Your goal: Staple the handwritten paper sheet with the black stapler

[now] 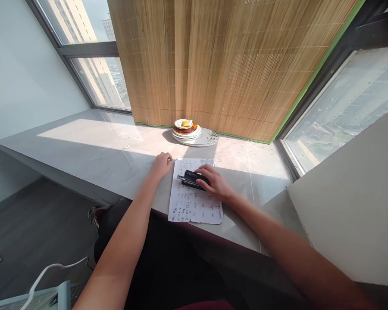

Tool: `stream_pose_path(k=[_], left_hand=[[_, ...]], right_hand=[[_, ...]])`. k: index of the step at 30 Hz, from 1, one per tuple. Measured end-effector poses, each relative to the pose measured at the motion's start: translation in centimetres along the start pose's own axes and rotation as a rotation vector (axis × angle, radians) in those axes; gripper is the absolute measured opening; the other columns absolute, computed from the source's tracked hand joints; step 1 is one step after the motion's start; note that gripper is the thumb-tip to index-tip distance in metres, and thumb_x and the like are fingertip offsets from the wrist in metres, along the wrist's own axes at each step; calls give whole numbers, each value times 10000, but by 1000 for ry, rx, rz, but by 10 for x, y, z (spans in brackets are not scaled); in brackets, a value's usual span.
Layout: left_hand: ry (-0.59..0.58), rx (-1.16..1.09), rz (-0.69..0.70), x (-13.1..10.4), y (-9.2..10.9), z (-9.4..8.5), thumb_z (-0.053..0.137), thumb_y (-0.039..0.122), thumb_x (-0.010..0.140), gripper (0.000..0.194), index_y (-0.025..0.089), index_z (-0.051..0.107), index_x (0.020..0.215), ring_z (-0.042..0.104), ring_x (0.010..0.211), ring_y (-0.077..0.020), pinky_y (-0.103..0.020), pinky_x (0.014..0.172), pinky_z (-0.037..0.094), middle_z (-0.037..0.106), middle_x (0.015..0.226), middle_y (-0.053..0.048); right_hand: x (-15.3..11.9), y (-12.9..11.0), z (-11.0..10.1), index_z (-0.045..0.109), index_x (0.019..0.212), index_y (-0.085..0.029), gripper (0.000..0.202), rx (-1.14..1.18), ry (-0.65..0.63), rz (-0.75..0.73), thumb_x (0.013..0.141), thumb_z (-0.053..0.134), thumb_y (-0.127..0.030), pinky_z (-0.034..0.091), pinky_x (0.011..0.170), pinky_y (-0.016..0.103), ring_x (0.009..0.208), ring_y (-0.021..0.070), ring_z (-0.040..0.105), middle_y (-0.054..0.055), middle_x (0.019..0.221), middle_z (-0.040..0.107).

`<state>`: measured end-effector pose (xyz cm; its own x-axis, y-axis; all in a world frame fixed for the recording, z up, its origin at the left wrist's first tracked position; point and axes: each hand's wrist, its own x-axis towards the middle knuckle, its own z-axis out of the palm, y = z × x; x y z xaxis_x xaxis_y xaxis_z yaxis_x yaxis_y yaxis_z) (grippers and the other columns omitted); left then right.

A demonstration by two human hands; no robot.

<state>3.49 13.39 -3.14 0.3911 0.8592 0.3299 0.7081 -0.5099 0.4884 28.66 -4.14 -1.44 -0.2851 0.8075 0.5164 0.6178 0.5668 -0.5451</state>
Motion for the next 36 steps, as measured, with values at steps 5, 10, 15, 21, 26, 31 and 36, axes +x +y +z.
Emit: stream_pose_path(k=[5, 10, 15, 21, 26, 31, 36], left_hand=[[115, -419, -132, -2, 13, -3, 692, 203, 908, 52, 217, 643, 902, 706, 825, -217, -353, 802, 518, 763, 928, -55], [126, -958, -264, -8, 30, -10, 799, 344, 865, 215, 167, 737, 971, 673, 752, -164, -331, 757, 537, 782, 960, -91], [39, -1397, -383, -10, 31, -17, 914, 325, 796, 270, 160, 747, 929, 646, 775, -118, -271, 762, 565, 740, 972, -67], [-37, -1455, -403, -12, 35, -18, 924, 286, 830, 262, 154, 721, 929, 664, 839, -119, -268, 789, 592, 755, 1208, -129], [-91, -1466, -338, -14, 39, -22, 970, 382, 768, 356, 170, 720, 906, 575, 702, -80, -229, 647, 509, 724, 1019, -64], [-68, -1246, -255, -15, 44, -24, 1013, 437, 672, 400, 191, 760, 858, 526, 655, -82, -232, 632, 456, 658, 821, -6], [-80, -1139, -267, -15, 40, -19, 940, 524, 747, 401, 188, 839, 942, 499, 632, -83, -246, 603, 421, 659, 815, -27]], right_hand=[[-3, 5, 10, 548, 1467, -238, 467, -26, -80, 12, 1035, 654, -380, 580, 1023, 514, 1188, 326, 673, 147, 1305, 687], [-7, 16, 15, 561, 1475, -266, 469, -8, -42, 10, 1017, 663, -267, 560, 1092, 523, 1287, 328, 675, 125, 1409, 699], [-6, 20, 14, 604, 1415, -271, 453, 3, 43, 88, 976, 706, -226, 586, 1004, 503, 1159, 317, 723, 106, 1276, 753], [-5, 21, 12, 608, 1393, -284, 444, 24, 69, 124, 964, 711, -231, 572, 1011, 507, 1161, 317, 723, 98, 1269, 756], [-4, 22, 12, 610, 1383, -279, 424, 20, 54, 121, 971, 699, -240, 572, 1005, 500, 1144, 314, 721, 100, 1264, 753], [-4, 22, 11, 611, 1374, -285, 422, 17, 51, 129, 965, 702, -230, 571, 997, 488, 1136, 305, 720, 88, 1255, 758], [-3, 21, 11, 609, 1369, -281, 422, 25, 44, 143, 961, 707, -231, 565, 989, 466, 1132, 291, 720, 87, 1252, 759]])
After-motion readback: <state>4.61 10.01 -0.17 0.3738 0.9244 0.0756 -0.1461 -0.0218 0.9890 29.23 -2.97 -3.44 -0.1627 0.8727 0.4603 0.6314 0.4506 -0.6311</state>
